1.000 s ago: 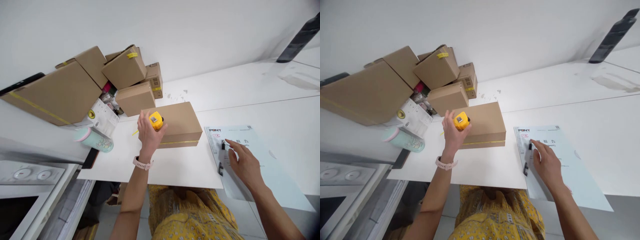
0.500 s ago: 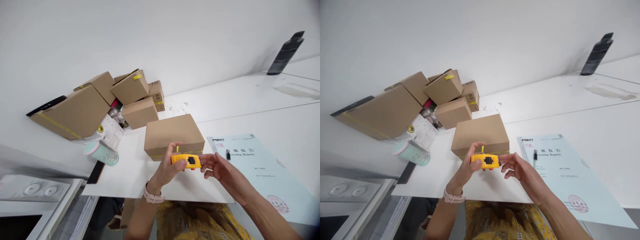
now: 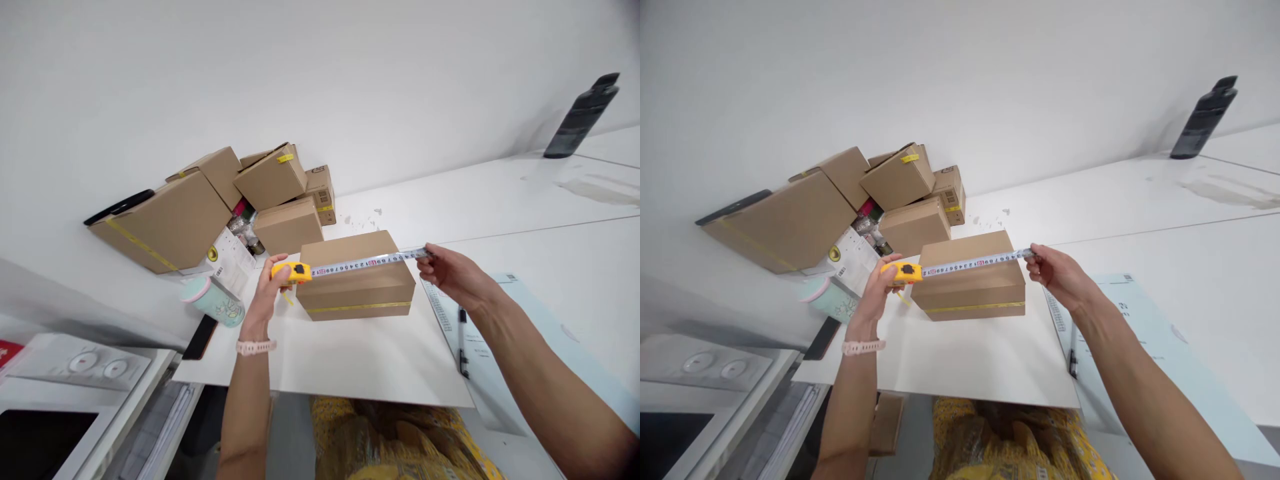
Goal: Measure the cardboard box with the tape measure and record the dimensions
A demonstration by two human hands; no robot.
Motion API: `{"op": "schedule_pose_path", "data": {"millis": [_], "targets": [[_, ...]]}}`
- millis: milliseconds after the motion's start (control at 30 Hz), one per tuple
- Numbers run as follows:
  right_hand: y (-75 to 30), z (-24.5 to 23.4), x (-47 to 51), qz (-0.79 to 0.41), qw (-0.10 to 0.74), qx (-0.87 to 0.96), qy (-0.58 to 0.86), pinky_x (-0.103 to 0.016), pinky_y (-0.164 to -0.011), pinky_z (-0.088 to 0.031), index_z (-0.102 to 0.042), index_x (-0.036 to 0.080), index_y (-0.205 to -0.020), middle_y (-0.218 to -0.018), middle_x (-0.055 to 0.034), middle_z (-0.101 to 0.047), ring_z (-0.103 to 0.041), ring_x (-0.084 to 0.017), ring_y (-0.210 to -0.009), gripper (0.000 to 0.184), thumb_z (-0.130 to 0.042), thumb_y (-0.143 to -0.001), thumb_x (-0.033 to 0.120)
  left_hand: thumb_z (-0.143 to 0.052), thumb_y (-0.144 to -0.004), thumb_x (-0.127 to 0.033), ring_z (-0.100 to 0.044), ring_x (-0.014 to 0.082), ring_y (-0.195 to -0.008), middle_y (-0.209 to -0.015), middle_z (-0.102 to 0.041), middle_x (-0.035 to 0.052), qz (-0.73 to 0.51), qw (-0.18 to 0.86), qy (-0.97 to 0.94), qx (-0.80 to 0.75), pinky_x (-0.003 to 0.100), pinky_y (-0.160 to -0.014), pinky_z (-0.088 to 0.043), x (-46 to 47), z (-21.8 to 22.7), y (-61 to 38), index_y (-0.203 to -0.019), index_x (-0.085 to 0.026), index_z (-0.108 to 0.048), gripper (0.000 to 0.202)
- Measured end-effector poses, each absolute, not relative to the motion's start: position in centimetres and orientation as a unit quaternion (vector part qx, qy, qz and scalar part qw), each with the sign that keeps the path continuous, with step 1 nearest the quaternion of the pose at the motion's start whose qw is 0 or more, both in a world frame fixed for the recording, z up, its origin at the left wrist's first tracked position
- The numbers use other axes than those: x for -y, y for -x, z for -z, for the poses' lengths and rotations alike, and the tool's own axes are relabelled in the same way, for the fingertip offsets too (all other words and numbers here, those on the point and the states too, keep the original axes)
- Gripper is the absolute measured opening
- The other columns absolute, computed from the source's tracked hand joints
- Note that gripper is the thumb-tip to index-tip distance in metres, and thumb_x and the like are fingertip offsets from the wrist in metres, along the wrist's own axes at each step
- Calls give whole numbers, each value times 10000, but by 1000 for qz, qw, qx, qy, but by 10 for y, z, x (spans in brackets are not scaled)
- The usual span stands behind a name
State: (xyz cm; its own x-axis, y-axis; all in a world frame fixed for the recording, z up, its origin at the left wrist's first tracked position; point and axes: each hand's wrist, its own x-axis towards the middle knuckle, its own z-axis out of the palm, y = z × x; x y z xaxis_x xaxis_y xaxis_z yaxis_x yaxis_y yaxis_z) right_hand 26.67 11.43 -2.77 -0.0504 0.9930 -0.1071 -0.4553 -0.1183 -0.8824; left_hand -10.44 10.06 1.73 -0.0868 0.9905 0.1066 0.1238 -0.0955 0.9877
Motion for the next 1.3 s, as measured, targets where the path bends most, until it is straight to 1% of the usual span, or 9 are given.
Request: {"op": "schedule_pose_path", "data": {"millis": [200,500,633,700,767,867,933,1067,1300], "targets": [[-264,54,-168,-577,533,421,453,-270,-540,-395,-576,219,-668,-709,8,-525,-420,-122,-628,468,-875,-646,578,-809,-653,-655,-546,121,-547,-729,-661,12,-504,427,-506,-554,239,-491,-324,-150,-7,139,-906,-179,-627,569],[-254,78,-173,-468,519,477,533,-284,-616,-428,-603,223,-725,-728,7,-586,-510,-147,-697,426,-809,-731,596,-795,-788,-549,-551,101,-545,-785,-678,18,-471,455,-505,-562,223,-483,-371,-181,18,161,-953,-158,-653,447],[-252,82,-172,-447,519,468,558,-287,-612,-455,-633,223,-784,-764,-6,-627,-550,-159,-719,429,-808,-721,610,-678,-979,-447,-695,190,-855,-1079,-705,80,-446,473,-504,-569,334,-732,-590,-189,28,168,-1164,-145,-669,354],[-251,83,-172,-439,517,468,567,-288,-600,-458,-635,223,-767,-757,-10,-630,-552,-164,-716,437,-797,-726,626,-662,-1007,-394,-686,242,-1067,-1280,-659,104,-438,478,-503,-571,446,-900,-601,-190,32,171,-1301,-170,-628,371],[-251,84,-171,-436,513,472,569,-289,-597,-464,-634,225,-753,-757,-11,-632,-555,-167,-719,438,-783,-741,637,-668,-1006,-384,-669,260,-1132,-1341,-634,111,-432,480,-504,-573,480,-946,-589,-190,34,172,-1340,-181,-611,395],[-251,86,-170,-437,511,476,567,-293,-606,-476,-634,231,-754,-765,-7,-632,-564,-170,-731,430,-771,-761,638,-656,-1012,-404,-688,231,-1045,-1260,-664,97,-429,482,-509,-571,437,-887,-603,-189,33,173,-1289,-172,-630,363],[-252,86,-170,-436,510,477,568,-299,-606,-480,-634,234,-753,-763,-7,-630,-566,-174,-733,433,-769,-764,645,-647,-1005,-446,-682,176,-850,-1077,-698,74,-430,480,-513,-567,337,-747,-588,-188,32,172,-1193,-150,-660,351],[-251,84,-169,-435,505,480,571,-313,-612,-484,-635,237,-744,-760,-10,-631,-567,-182,-734,445,-766,-759,662,-709,-869,-572,-518,104,-548,-738,-649,23,-441,471,-521,-559,224,-493,-354,-188,28,168,-978,-142,-686,445],[-261,69,-163,-437,442,511,593,-363,-656,-501,-666,224,-706,-748,-44,-674,-583,-189,-693,401,-754,-812,600,-768,-723,-604,-553,137,-617,-757,-683,46,-476,425,-537,-552,249,-549,-356,-165,6,146,-909,-150,-706,495]]}}
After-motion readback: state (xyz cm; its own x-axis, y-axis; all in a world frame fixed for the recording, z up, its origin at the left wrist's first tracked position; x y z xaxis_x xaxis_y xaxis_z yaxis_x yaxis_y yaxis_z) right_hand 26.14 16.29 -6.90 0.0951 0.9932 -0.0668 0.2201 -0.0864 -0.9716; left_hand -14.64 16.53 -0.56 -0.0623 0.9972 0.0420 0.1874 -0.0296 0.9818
